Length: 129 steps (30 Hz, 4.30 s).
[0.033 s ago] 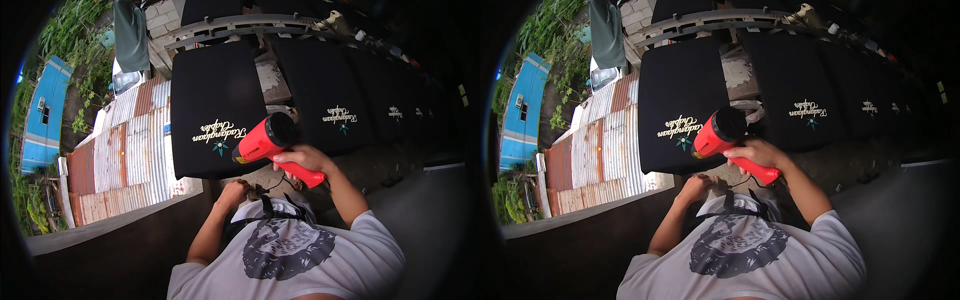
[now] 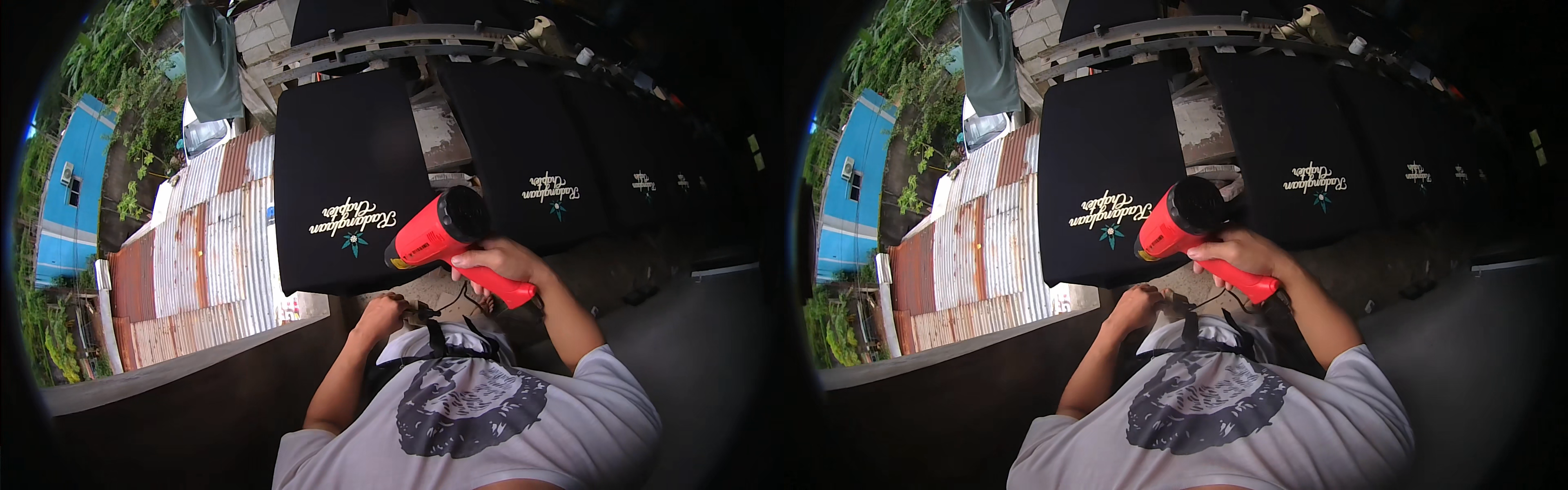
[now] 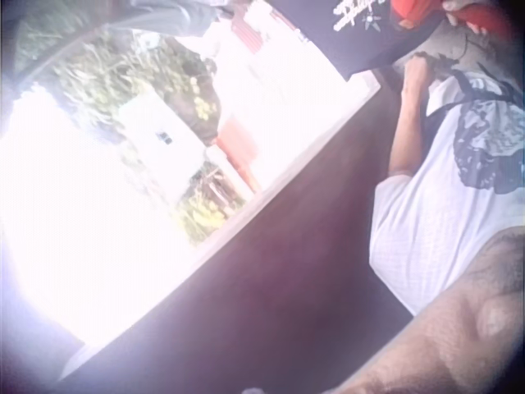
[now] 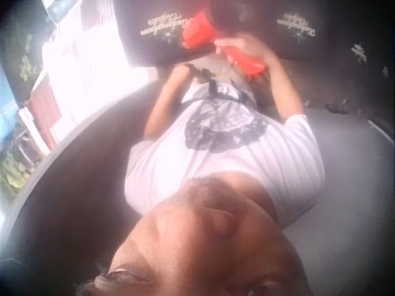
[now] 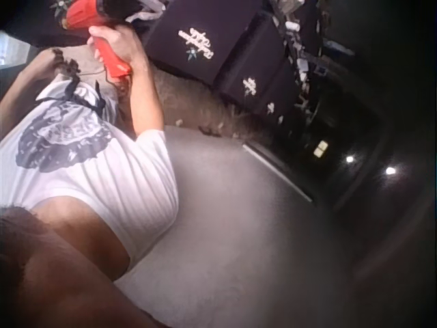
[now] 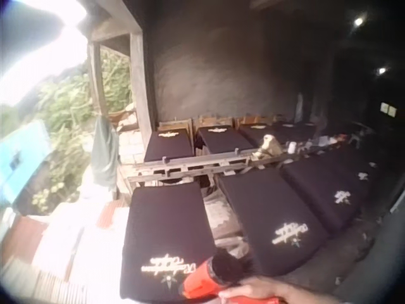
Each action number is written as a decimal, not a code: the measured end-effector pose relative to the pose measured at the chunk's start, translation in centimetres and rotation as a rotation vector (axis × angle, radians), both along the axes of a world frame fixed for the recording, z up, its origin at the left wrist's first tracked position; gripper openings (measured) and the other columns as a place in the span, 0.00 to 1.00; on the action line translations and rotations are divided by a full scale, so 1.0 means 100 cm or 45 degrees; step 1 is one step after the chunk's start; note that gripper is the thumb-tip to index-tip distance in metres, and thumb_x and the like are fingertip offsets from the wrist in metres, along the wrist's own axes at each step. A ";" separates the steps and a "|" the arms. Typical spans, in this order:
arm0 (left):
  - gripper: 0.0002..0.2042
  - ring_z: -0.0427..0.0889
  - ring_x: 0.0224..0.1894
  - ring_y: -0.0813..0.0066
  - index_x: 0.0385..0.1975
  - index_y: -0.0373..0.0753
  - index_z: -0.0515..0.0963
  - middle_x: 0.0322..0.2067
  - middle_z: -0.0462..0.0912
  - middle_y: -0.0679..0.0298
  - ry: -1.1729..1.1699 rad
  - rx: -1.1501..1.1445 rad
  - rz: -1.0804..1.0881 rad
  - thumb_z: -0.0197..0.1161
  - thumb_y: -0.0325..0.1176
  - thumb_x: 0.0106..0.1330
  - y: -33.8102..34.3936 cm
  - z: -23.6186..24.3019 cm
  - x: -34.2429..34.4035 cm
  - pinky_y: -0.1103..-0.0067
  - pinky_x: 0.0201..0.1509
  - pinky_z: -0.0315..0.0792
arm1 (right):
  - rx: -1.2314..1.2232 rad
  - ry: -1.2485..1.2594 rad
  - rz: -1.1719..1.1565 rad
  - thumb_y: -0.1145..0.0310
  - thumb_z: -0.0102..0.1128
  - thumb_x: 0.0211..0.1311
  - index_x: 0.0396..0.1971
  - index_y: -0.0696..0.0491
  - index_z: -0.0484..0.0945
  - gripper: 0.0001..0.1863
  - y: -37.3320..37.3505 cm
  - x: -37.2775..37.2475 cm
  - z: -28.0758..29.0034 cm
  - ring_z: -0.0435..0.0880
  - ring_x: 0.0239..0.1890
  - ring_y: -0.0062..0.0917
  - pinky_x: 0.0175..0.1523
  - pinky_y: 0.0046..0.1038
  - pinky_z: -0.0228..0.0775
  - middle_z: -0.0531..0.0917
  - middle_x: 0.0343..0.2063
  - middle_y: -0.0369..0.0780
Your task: The person uses a heat gun to dry printed designs on several black t-shirts laid out on a rack. Then the person uses a screen printing frame with a squeegee to apply green ink onto the shirts, repeating the process across multiple garments.
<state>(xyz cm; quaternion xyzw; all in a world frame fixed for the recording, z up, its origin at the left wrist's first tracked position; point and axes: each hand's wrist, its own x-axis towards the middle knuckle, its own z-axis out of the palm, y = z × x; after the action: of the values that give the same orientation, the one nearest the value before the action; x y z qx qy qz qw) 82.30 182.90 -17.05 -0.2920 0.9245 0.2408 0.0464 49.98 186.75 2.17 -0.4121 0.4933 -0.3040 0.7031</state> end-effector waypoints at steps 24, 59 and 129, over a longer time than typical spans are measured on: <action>0.10 0.81 0.52 0.55 0.39 0.34 0.84 0.45 0.83 0.55 0.035 -0.006 -0.236 0.66 0.34 0.64 0.104 0.002 -0.391 0.65 0.59 0.75 | -0.006 0.074 -0.631 0.54 0.64 0.66 0.45 0.60 0.78 0.22 0.139 -0.388 -0.084 0.82 0.20 0.22 0.23 0.25 0.76 0.83 0.29 0.39; 0.15 0.87 0.44 0.46 0.47 0.40 0.85 0.40 0.87 0.47 -0.248 0.363 -0.350 0.64 0.31 0.61 0.038 0.005 -0.432 0.58 0.52 0.80 | 0.080 0.122 -0.475 0.56 0.62 0.69 0.54 0.57 0.79 0.22 0.098 -0.407 -0.072 0.83 0.22 0.22 0.26 0.26 0.78 0.84 0.32 0.39; 0.09 0.86 0.41 0.47 0.41 0.38 0.86 0.34 0.87 0.50 -0.035 0.470 -0.261 0.65 0.31 0.64 0.243 -0.108 -1.067 0.59 0.47 0.79 | 0.110 -0.021 -0.219 0.50 0.63 0.68 0.50 0.57 0.78 0.25 0.276 -1.010 -0.160 0.82 0.22 0.20 0.28 0.25 0.78 0.82 0.32 0.38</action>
<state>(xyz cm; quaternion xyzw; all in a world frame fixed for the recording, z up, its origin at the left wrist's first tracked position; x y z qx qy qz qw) -24.37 207.24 -27.86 -0.1863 0.8888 0.3960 0.1360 -51.02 214.39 -13.80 -0.3349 0.5339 -0.3450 0.6955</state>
